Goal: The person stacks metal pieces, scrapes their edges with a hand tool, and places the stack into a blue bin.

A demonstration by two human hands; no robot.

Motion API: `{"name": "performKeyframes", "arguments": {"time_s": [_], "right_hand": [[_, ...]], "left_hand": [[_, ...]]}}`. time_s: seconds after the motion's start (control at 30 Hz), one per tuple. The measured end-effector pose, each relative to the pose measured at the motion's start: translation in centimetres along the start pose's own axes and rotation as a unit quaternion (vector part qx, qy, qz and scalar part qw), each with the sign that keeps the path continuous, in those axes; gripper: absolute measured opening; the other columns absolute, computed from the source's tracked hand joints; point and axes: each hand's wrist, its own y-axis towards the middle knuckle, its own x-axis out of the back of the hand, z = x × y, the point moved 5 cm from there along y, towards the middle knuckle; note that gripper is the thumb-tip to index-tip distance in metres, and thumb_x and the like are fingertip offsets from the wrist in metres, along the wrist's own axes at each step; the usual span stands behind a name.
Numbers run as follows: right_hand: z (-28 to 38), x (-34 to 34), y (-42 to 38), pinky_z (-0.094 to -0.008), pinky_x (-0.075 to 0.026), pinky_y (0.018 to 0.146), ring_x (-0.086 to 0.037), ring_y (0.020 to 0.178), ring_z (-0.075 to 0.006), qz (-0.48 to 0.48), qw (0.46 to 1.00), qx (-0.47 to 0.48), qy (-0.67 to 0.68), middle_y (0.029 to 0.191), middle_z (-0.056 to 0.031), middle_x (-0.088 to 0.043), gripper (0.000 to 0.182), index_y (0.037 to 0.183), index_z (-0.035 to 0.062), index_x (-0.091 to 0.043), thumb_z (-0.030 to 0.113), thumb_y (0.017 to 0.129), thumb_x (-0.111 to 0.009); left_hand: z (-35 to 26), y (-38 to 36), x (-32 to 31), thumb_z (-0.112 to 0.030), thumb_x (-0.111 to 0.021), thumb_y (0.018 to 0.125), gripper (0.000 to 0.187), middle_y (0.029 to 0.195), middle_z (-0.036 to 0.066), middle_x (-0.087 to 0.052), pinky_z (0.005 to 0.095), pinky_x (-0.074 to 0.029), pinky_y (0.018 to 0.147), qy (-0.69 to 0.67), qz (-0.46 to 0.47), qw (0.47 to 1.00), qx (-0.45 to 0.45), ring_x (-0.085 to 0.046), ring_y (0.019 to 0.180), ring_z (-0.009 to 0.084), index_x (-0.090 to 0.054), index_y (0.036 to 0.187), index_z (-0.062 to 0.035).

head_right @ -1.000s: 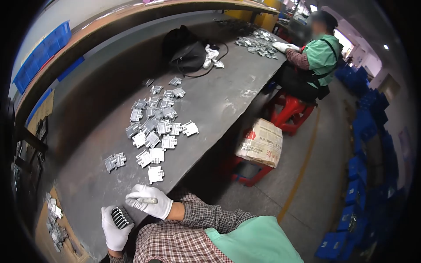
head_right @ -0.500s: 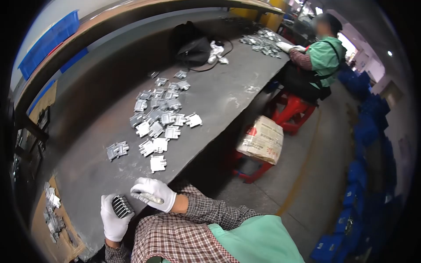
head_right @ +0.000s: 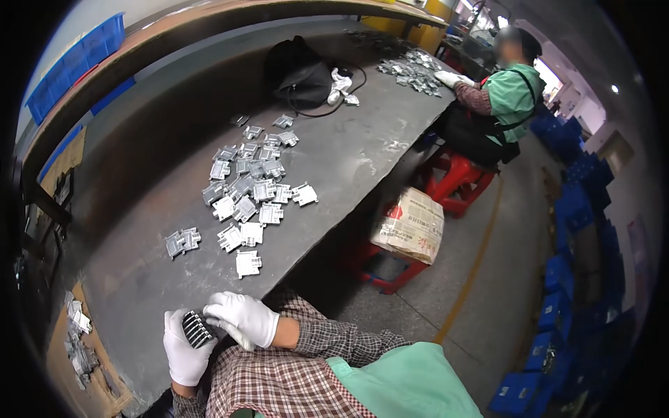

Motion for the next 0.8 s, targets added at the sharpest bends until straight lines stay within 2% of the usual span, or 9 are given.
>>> {"name": "performKeyframes", "arguments": {"time_s": [0.03, 0.17, 0.4, 0.5, 0.6, 0.63, 0.73, 0.77, 0.8], "right_hand": [[-0.2, -0.7, -0.3, -0.0388, -0.052, 0.080, -0.060, 0.094, -0.0320, 0.055, 0.998, -0.023, -0.027, 0.104, -0.0119, -0.058, 0.022, 0.109, 0.0054, -0.057, 0.018, 0.090, -0.060], [1.1, -1.0, -0.6, -0.0375, -0.050, 0.085, -0.060, 0.094, -0.0293, 0.081, 0.994, -0.031, -0.062, 0.105, -0.0112, -0.060, 0.022, 0.108, 0.0055, -0.057, 0.019, 0.091, -0.057], [2.0, -0.6, -0.5, -0.0385, -0.050, 0.086, -0.061, 0.096, -0.0288, 0.077, 0.994, -0.008, -0.076, 0.104, -0.0108, -0.060, 0.023, 0.108, 0.0051, -0.057, 0.018, 0.089, -0.056], [2.0, -0.6, -0.3, -0.0391, -0.050, 0.086, -0.060, 0.097, -0.0297, 0.133, 0.987, -0.035, -0.086, 0.104, -0.0111, -0.060, 0.024, 0.110, 0.0061, -0.057, 0.018, 0.089, -0.056], [1.9, 0.1, 0.0, -0.0390, -0.050, 0.083, -0.060, 0.095, -0.0324, 0.140, 0.988, -0.030, -0.048, 0.107, -0.0135, -0.060, 0.034, 0.119, 0.0035, -0.056, 0.016, 0.088, -0.060], [0.8, -0.6, -0.1, -0.0398, -0.049, 0.082, -0.059, 0.096, -0.0338, 0.130, 0.989, -0.063, -0.010, 0.105, -0.0143, -0.060, 0.026, 0.112, 0.0037, -0.059, 0.015, 0.089, -0.061], [1.2, 1.4, 1.7, -0.0417, -0.049, 0.084, -0.060, 0.099, -0.0337, 0.037, 0.998, -0.049, -0.035, 0.104, -0.0145, -0.060, 0.020, 0.104, 0.0045, -0.060, 0.014, 0.087, -0.061], [2.8, 2.3, 2.9, -0.0436, -0.048, 0.084, -0.059, 0.093, -0.0330, -0.029, 0.991, 0.051, -0.119, 0.098, -0.0140, -0.060, 0.019, 0.099, 0.0049, -0.060, 0.014, 0.082, -0.062], [4.0, 2.4, 3.9, -0.0442, -0.047, 0.088, -0.060, 0.094, -0.0347, -0.030, 0.985, 0.076, -0.155, 0.096, -0.0153, -0.061, 0.018, 0.094, 0.0047, -0.059, 0.014, 0.079, -0.061]], "left_hand": [[0.4, -0.1, -0.1, -0.002, -0.082, 0.055, 0.061, 0.098, 0.015, -0.053, 0.0425, -0.050, 0.074, 0.000, 0.001, 1.000, 0.002, -0.061, 0.085, 0.0363, -0.055, 0.109, -0.0034], [0.6, -0.1, -0.3, -0.004, -0.083, 0.056, 0.060, 0.097, 0.015, -0.053, 0.0431, -0.050, 0.074, -0.014, -0.004, 1.000, -0.006, -0.061, 0.085, 0.0360, -0.055, 0.109, -0.0032], [0.9, -0.2, -0.3, -0.006, -0.082, 0.058, 0.058, 0.096, 0.014, -0.053, 0.0432, -0.050, 0.072, -0.015, -0.010, 1.000, -0.011, -0.061, 0.083, 0.0357, -0.056, 0.109, -0.0035], [0.7, -0.1, -0.2, -0.006, -0.082, 0.057, 0.058, 0.096, 0.014, -0.053, 0.0437, -0.050, 0.072, -0.017, -0.012, 1.000, -0.011, -0.061, 0.084, 0.0361, -0.056, 0.109, -0.0036], [0.9, -0.2, -0.2, -0.006, -0.082, 0.057, 0.059, 0.097, 0.015, -0.053, 0.0440, -0.050, 0.072, -0.023, -0.008, 1.000, -0.005, -0.061, 0.084, 0.0364, -0.055, 0.109, -0.0035], [0.9, -0.2, -0.2, -0.006, -0.083, 0.057, 0.060, 0.097, 0.015, -0.053, 0.0441, -0.049, 0.072, -0.025, -0.007, 1.000, -0.004, -0.061, 0.084, 0.0365, -0.055, 0.109, -0.0035], [0.6, -0.2, 0.0, -0.006, -0.083, 0.056, 0.061, 0.097, 0.015, -0.053, 0.0444, -0.049, 0.071, 0.002, -0.015, 1.000, -0.025, -0.061, 0.083, 0.0373, -0.055, 0.110, -0.0035], [0.7, -0.2, -0.1, -0.008, -0.083, 0.056, 0.059, 0.096, 0.015, -0.054, 0.0446, -0.049, 0.071, 0.001, -0.022, 0.999, -0.024, -0.060, 0.084, 0.0380, -0.055, 0.108, -0.0030], [0.4, -0.1, -0.2, -0.013, -0.082, 0.060, 0.054, 0.093, 0.014, -0.054, 0.0444, -0.049, 0.071, -0.017, -0.034, 0.999, 0.002, -0.060, 0.085, 0.0382, -0.056, 0.106, -0.0018]]}}
